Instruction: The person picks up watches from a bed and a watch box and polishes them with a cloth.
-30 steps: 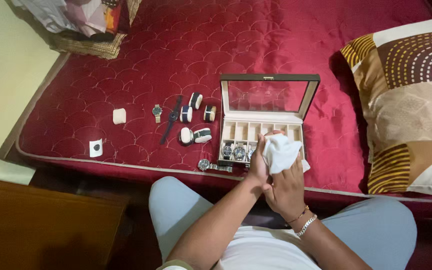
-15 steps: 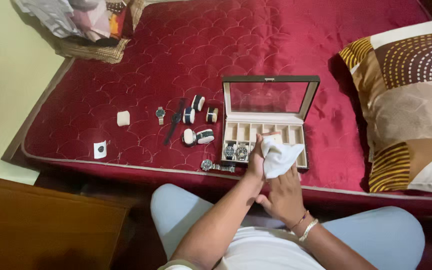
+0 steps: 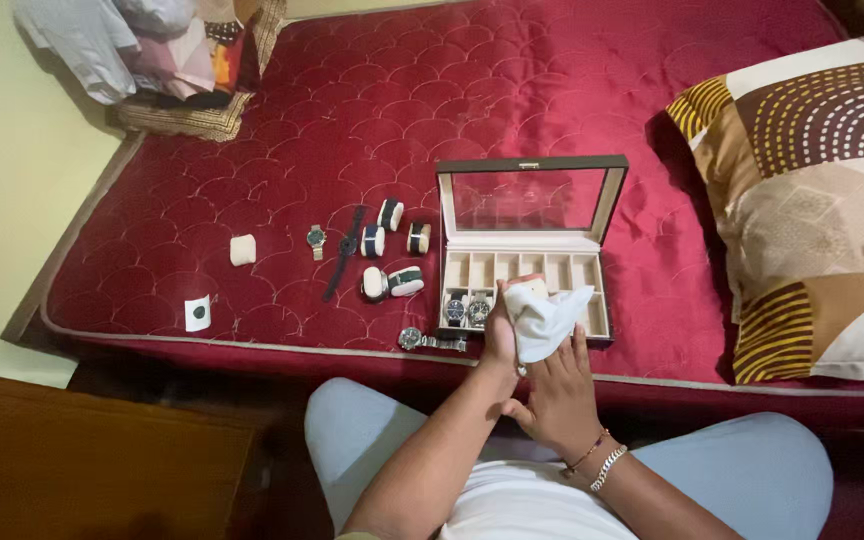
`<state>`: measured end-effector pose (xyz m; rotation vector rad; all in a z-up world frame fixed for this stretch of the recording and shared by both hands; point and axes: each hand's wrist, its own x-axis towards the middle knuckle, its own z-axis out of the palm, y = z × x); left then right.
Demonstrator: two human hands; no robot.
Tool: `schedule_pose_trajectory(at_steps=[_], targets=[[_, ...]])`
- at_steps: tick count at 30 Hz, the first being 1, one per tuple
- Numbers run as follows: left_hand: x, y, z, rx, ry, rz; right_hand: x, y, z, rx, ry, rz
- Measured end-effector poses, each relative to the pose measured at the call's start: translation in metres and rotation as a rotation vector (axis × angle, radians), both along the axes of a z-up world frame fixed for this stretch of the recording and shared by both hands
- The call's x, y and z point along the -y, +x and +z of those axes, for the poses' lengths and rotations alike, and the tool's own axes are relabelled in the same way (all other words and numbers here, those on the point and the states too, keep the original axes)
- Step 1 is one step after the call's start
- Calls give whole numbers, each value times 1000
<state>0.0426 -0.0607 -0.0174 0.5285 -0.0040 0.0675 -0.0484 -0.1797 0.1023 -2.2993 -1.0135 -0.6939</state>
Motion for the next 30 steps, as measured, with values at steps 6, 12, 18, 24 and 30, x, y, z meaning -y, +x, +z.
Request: schedule_pose_trajectory(at_steps=[6, 12, 18, 24, 30], targets=[[22, -14, 27, -98, -38, -193, -2, 30, 19, 0, 99, -34], [27, -24, 21, -193, 357, -125, 14, 55, 10, -289, 340, -44], [35, -17, -15, -375, 335, -87, 13, 58, -40, -758, 884, -178], [15, -15, -4, -1, -3, -183, 35, 63, -50, -1038, 1494, -20], [17, -19, 13, -77, 99, -123, 29, 51, -38, -780, 1028, -240]])
